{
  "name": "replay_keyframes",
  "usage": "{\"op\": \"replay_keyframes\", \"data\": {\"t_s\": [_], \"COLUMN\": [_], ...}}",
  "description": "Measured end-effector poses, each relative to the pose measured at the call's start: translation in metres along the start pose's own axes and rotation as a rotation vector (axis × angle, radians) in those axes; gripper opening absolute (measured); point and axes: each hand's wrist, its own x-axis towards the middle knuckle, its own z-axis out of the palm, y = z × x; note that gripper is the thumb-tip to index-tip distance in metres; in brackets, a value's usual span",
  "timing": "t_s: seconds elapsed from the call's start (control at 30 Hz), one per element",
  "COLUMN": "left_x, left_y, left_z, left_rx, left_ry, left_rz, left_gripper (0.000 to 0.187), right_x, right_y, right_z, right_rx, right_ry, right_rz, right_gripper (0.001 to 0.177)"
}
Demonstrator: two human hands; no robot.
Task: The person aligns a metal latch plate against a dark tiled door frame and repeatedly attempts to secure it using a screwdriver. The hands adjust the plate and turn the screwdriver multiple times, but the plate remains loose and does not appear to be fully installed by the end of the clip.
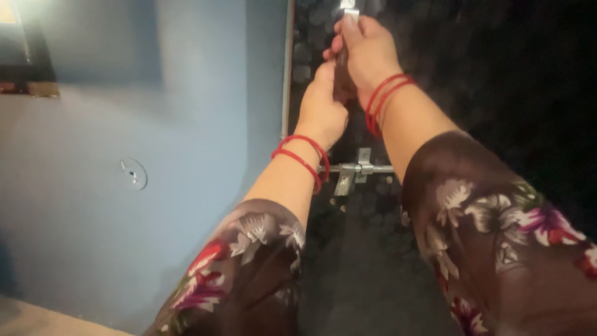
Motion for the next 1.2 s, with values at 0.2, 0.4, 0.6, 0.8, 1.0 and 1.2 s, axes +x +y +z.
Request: {"op": "replay_keyframes", "data": {"t_s": [0.2, 0.4, 0.6, 0.8, 1.0, 1.2], "left_x": [-0.001, -0.004, -0.006, -0.013, -0.019, -0.006], "left_y": [0.0, 0.008, 0.011, 0.021, 0.06, 0.068], "left_z": [0.002, 0.006, 0.007, 0.005, 0.022, 0.018], "left_rx": [0.064, 0.119, -0.036, 0.56, 0.388, 0.517], "left_ry": [0.007, 0.045, 0.02, 0.131, 0.199, 0.207], "left_rz": [0.106, 0.099, 0.094, -0.053, 0.04, 0.115], "left_gripper": [0.066, 0.062, 0.079, 0.064, 0.045, 0.068], "right_x": [-0.006, -0.007, -0.003, 0.002, -0.001, 0.0], "right_y": [-0.015, -0.019, -0.015, -0.011, -0.013, -0.02], "right_z": [0.008, 0.009, 0.007, -0.006, 0.006, 0.015], "right_rx": [-0.015, -0.05, -0.206, -0.476, -0.642, -0.951], "right_ry": [0.003, 0.016, 0.014, -0.012, 0.051, 0.181], "right_rz": [0.029, 0.051, -0.037, -0.07, -0.17, -0.523], "right_gripper": [0.021, 0.022, 0.023, 0.022, 0.022, 0.04]}}
